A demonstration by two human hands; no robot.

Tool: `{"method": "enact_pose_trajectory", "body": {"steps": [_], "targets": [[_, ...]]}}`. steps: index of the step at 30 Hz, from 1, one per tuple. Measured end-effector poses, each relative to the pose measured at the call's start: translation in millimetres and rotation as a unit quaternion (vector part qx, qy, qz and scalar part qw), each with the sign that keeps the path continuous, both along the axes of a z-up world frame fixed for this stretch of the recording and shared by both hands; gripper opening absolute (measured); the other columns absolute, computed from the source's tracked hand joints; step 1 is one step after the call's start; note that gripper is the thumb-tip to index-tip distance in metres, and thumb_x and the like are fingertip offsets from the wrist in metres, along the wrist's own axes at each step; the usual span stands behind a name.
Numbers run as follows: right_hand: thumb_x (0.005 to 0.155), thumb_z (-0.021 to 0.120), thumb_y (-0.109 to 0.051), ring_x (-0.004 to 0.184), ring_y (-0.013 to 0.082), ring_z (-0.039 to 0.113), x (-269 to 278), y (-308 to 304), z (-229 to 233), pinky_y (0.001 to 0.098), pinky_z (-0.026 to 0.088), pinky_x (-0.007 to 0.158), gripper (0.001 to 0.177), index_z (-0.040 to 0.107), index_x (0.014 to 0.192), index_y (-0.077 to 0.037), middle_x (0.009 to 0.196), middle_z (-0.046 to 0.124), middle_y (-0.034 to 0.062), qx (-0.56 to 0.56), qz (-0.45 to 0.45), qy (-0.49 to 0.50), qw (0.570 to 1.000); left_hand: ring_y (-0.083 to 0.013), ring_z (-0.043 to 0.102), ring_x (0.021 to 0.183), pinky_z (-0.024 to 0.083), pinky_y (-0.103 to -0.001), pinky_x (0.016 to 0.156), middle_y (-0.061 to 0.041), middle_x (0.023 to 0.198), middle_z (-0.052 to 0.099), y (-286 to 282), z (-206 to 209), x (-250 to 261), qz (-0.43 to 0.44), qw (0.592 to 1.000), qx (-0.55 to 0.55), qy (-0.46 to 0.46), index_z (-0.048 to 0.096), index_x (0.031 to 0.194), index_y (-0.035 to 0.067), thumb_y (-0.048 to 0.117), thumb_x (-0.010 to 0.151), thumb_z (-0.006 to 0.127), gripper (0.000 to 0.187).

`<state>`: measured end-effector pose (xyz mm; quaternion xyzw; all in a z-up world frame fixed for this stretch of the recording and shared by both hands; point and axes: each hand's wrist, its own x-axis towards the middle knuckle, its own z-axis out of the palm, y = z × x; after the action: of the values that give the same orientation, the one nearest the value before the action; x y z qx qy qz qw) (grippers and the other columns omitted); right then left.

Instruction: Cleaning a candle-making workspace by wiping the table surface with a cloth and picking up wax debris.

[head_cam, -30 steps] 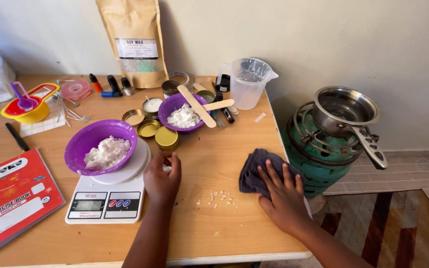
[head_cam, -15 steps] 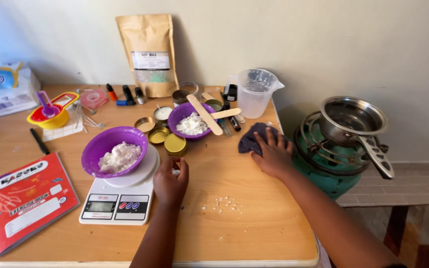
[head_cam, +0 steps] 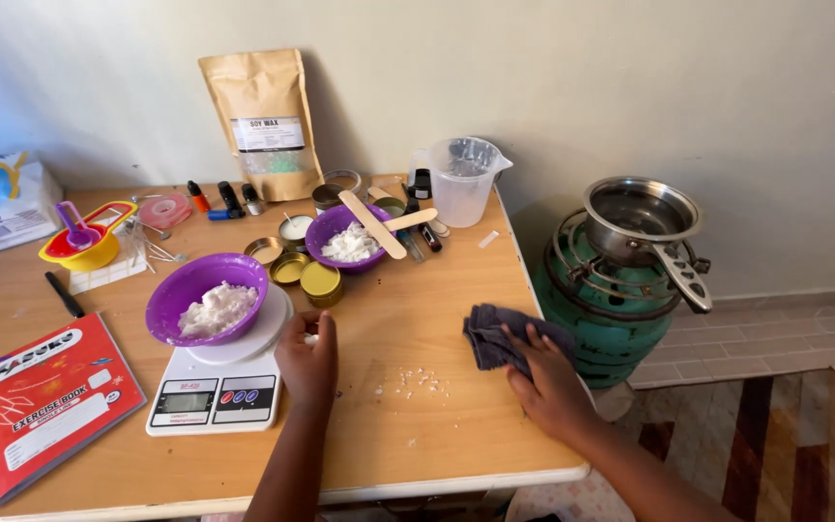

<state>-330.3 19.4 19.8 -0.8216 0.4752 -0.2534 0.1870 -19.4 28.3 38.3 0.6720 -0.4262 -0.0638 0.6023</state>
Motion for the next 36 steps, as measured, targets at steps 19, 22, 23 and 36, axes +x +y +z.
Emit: {"method": "enact_pose_trajectory", "body": {"steps": [19,22,23,36], "targets": [[0.091,0.045,-0.035,0.080,0.0301,0.066,58.6,-61.7,55.1,0.0400,0.047,0.066,0.033,0.062,0.099,-0.008,0.086,0.069,0.0123,-0.097,-0.052,-0.163,0.980,-0.0181,0.051,0.069,0.040,-0.035,0.057,-0.003,0.092,0.059,67.0,22.4,5.6,0.081,0.995,0.006,0.054,0.059,0.103,0.010,0.020,0.093,0.052,0.016],[0.076,0.065,-0.062,0.073,0.0326,0.058,96.1,-76.3,43.3,0.0485,0.040,0.066,0.055,0.057,0.096,-0.011,0.078,0.060,0.0095,-0.201,0.042,0.104,0.973,-0.0263,0.058,0.089,0.045,-0.037,0.077,-0.009,0.093,0.061,67.7,-6.4,14.8,0.099,0.987,-0.068,-0.103,0.061,0.103,0.002,0.015,0.095,0.056,0.016],[0.076,0.065,-0.062,0.073,0.0326,0.058,99.4,-78.5,34.0,0.0485,0.040,0.066,0.055,0.057,0.096,-0.011,0.078,0.060,0.0095,-0.203,0.042,0.104,0.973,-0.0263,0.058,0.089,0.045,-0.037,0.077,-0.009,0.093,0.061,70.1,-9.1,15.8,0.099,0.987,-0.070,-0.103,0.061,0.103,0.002,0.015,0.095,0.056,0.016],[0.063,0.082,-0.015,0.098,0.0350,0.053,156.2,-93.0,-3.9,0.0497,0.042,0.081,0.062,0.058,0.120,-0.015,0.110,0.054,0.0108,-0.210,0.038,0.172,0.962,-0.0313,0.058,0.079,0.047,-0.042,0.070,-0.009,0.093,0.061,77.4,-20.0,31.8,0.160,0.928,0.011,-0.335,0.066,0.099,0.013,0.030,0.078,0.072,0.027]]}}
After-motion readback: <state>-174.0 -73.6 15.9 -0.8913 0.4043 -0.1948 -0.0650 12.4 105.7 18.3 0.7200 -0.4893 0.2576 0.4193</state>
